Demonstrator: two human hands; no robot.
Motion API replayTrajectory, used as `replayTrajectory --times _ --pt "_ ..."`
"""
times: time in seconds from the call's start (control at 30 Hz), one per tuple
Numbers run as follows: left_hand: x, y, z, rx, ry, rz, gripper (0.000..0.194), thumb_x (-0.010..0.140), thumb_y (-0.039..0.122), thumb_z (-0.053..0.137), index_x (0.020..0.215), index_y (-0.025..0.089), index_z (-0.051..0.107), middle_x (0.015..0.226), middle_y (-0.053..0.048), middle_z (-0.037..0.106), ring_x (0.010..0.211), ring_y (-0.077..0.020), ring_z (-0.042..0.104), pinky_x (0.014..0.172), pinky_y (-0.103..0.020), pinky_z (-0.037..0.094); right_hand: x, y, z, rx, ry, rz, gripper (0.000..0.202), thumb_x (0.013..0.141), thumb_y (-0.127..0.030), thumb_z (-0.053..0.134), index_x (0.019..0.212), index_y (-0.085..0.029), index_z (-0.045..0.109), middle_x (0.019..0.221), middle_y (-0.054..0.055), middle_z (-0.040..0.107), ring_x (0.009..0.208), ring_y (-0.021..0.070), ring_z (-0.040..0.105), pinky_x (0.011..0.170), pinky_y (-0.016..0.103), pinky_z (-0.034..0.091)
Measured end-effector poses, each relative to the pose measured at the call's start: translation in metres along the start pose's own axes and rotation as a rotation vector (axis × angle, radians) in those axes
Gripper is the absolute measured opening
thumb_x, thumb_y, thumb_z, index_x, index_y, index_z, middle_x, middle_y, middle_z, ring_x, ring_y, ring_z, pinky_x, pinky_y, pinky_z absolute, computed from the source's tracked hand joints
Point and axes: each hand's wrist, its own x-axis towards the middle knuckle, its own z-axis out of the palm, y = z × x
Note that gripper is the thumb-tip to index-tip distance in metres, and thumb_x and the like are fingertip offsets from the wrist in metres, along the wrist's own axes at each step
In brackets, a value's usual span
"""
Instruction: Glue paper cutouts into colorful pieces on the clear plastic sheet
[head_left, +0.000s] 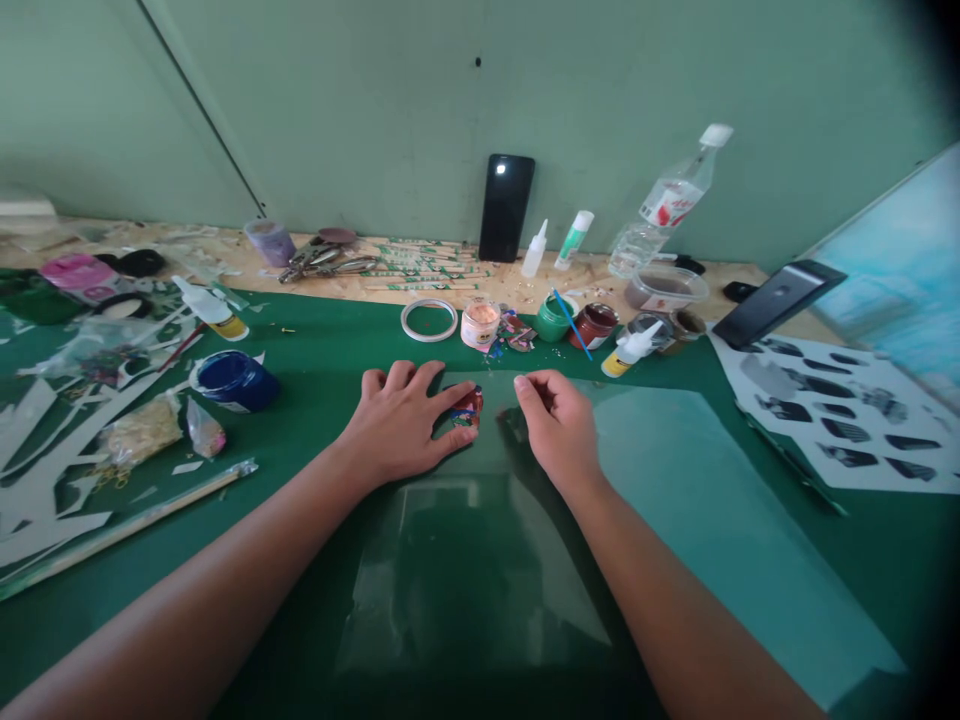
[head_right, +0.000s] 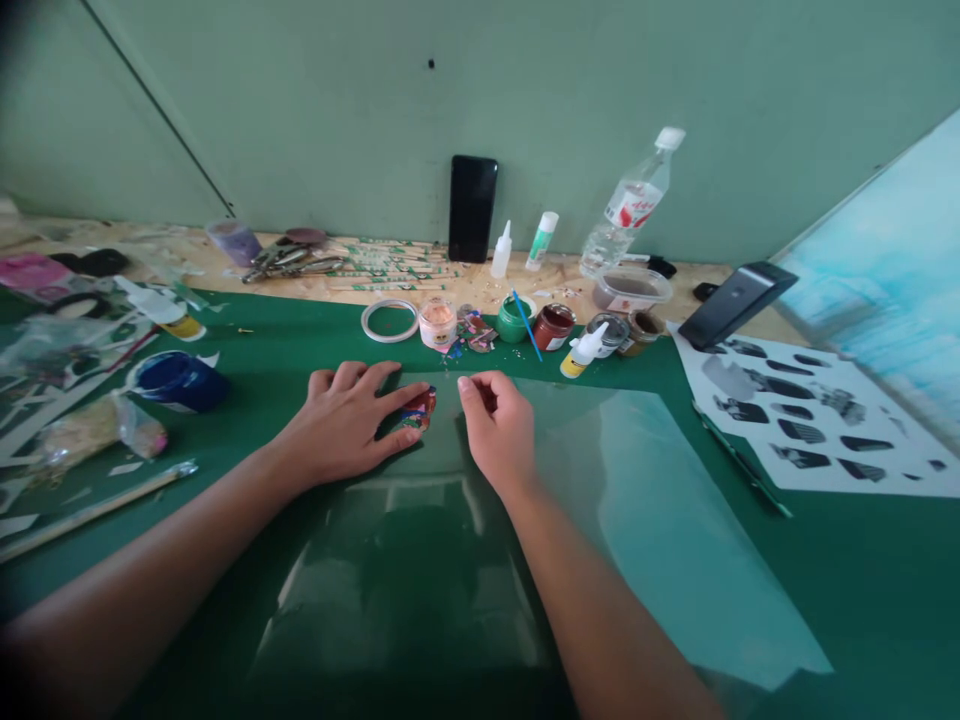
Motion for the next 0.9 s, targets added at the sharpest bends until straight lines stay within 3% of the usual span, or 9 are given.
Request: replayTrajectory --times 0.27,0.4,0.5,0.6,0.77,0.9 --pt "0.0 0.001 -0.002 -0.05 -0.006 -0.037 0.071 0.09 0.074 0.024 0.149 0.039 0.038 0.149 -0.009 0.045 0.121 -0.0392 0.042 0.092 -0.056 0.034 0.0 0.001 0.0 -0.006 -0.006 -0.001 0.027 0.088 -0.045 0.06 0.081 -0.019 0.063 0.067 -0.001 0.06 0.06 0.0134 0.053 0.058 0.026 0.041" --pt "-0.005 -0.015 -0.006 -0.181 -0.086 0.011 0.072 0.092 0.072 0.02 0.156 0.038 0.018 0.158 -0.004 0.036 0.131 -0.0367 0.037 0.102 -0.055 0.031 0.0 0.0 -0.001 -0.01 -0.004 0.0 0.026 0.088 -0.044 0.06 0.081 -0.019 0.063 0.066 -0.001 0.059 0.058 0.0133 0.051 0.056 0.026 0.04" --pt "-0.009 -0.026 -0.008 -0.198 -0.167 0.066 0.071 0.092 0.073 0.021 0.154 0.039 0.026 0.162 -0.005 0.027 0.139 -0.0363 0.03 0.108 -0.056 0.025 0.0 0.0 -0.001 -0.008 -0.011 -0.007 0.026 0.089 -0.044 0.059 0.081 -0.019 0.062 0.066 -0.001 0.058 0.058 0.0129 0.05 0.056 0.026 0.039" --pt "-0.011 -0.03 -0.008 -0.183 -0.172 0.055 0.069 0.091 0.074 0.021 0.15 0.041 0.037 0.163 -0.005 0.027 0.141 -0.0361 0.028 0.108 -0.057 0.025 0.0 0.0 -0.001 -0.01 -0.013 -0.007 0.026 0.089 -0.044 0.059 0.081 -0.019 0.062 0.065 -0.001 0.058 0.058 0.0127 0.05 0.056 0.026 0.038" --pt "-0.012 -0.029 -0.009 -0.213 -0.203 0.061 0.073 0.09 0.075 0.024 0.155 0.042 0.019 0.164 -0.006 0.023 0.143 -0.0364 0.027 0.109 -0.057 0.024 -0.001 0.0 -0.001 -0.005 -0.024 0.012 0.027 0.088 -0.045 0.06 0.08 -0.019 0.062 0.064 -0.002 0.056 0.057 0.0126 0.049 0.054 0.026 0.036" --pt "-0.013 -0.028 -0.008 -0.172 -0.209 0.071 0.072 0.088 0.078 0.027 0.152 0.045 0.027 0.164 -0.008 0.022 0.144 -0.039 0.025 0.108 -0.059 0.023 -0.001 0.0 -0.002 0.001 -0.036 0.001 0.028 0.088 -0.045 0.059 0.08 -0.019 0.061 0.064 -0.001 0.057 0.057 0.0131 0.049 0.055 0.027 0.036"
